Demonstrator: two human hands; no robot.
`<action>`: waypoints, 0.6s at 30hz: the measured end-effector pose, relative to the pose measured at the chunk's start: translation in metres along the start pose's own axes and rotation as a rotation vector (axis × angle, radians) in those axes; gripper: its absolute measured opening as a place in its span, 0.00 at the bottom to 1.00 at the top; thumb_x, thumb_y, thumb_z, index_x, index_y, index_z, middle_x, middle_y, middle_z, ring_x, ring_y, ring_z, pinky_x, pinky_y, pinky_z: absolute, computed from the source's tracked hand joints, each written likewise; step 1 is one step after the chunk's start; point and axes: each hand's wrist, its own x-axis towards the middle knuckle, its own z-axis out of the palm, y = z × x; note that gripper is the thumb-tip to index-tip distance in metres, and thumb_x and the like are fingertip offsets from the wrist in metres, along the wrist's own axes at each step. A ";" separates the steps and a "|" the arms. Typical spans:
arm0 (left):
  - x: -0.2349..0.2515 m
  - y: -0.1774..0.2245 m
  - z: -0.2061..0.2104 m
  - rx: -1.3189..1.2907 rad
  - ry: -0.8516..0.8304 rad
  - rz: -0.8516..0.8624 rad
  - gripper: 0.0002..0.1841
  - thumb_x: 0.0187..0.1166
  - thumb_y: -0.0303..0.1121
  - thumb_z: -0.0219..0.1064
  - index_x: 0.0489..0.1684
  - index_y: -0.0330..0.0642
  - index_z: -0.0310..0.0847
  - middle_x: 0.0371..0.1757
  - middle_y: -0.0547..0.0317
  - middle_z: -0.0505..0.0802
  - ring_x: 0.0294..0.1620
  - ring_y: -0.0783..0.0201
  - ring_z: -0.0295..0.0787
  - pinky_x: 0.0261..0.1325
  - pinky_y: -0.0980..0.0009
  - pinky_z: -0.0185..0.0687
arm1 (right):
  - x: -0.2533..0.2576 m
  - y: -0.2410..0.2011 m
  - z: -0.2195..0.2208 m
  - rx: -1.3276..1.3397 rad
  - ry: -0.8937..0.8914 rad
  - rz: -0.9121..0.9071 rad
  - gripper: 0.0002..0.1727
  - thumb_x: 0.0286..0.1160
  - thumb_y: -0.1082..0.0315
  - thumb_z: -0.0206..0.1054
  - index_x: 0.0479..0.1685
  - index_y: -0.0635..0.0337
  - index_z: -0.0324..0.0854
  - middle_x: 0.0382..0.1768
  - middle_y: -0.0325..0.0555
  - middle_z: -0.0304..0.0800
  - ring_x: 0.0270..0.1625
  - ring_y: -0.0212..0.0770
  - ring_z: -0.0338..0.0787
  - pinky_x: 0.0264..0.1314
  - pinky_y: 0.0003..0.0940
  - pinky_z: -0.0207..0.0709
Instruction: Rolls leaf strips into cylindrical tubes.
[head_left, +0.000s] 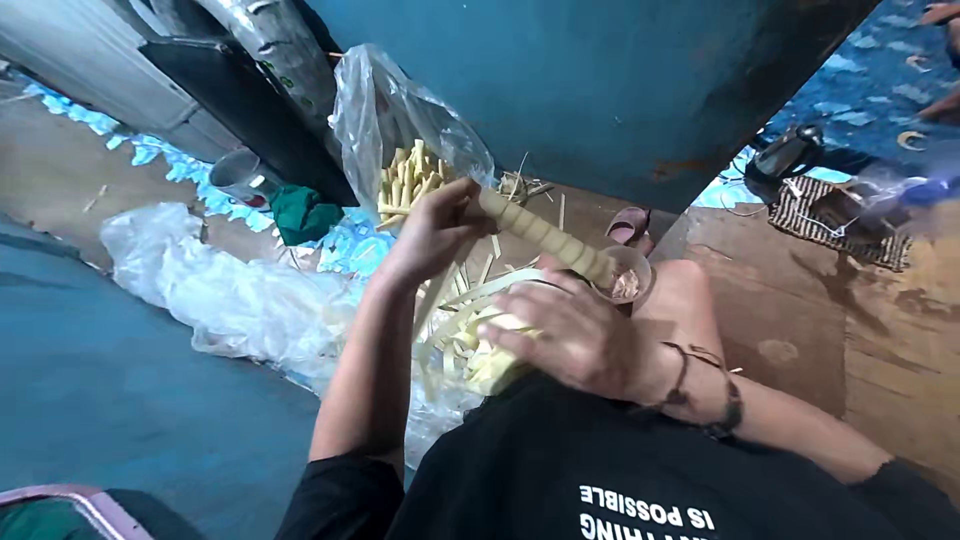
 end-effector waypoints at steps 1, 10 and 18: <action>0.001 -0.007 0.003 -0.133 -0.059 -0.012 0.10 0.76 0.20 0.66 0.52 0.39 0.78 0.40 0.64 0.93 0.40 0.73 0.92 0.49 0.72 0.90 | -0.007 0.008 -0.011 -0.081 0.017 0.066 0.17 0.86 0.62 0.63 0.70 0.39 0.84 0.74 0.49 0.84 0.80 0.50 0.80 0.84 0.55 0.67; 0.003 -0.022 0.053 -0.355 -0.214 -0.061 0.12 0.75 0.21 0.70 0.55 0.36 0.81 0.39 0.61 0.94 0.38 0.70 0.92 0.48 0.72 0.90 | -0.089 0.028 -0.036 1.445 0.235 1.413 0.23 0.96 0.59 0.40 0.74 0.57 0.74 0.45 0.49 0.95 0.25 0.30 0.88 0.24 0.19 0.82; 0.007 -0.029 0.070 -0.346 -0.219 -0.146 0.15 0.76 0.20 0.69 0.59 0.34 0.79 0.40 0.58 0.93 0.37 0.70 0.92 0.46 0.71 0.91 | -0.129 0.022 -0.020 0.418 0.174 0.851 0.21 0.83 0.65 0.66 0.70 0.69 0.82 0.58 0.49 0.91 0.56 0.29 0.90 0.60 0.20 0.83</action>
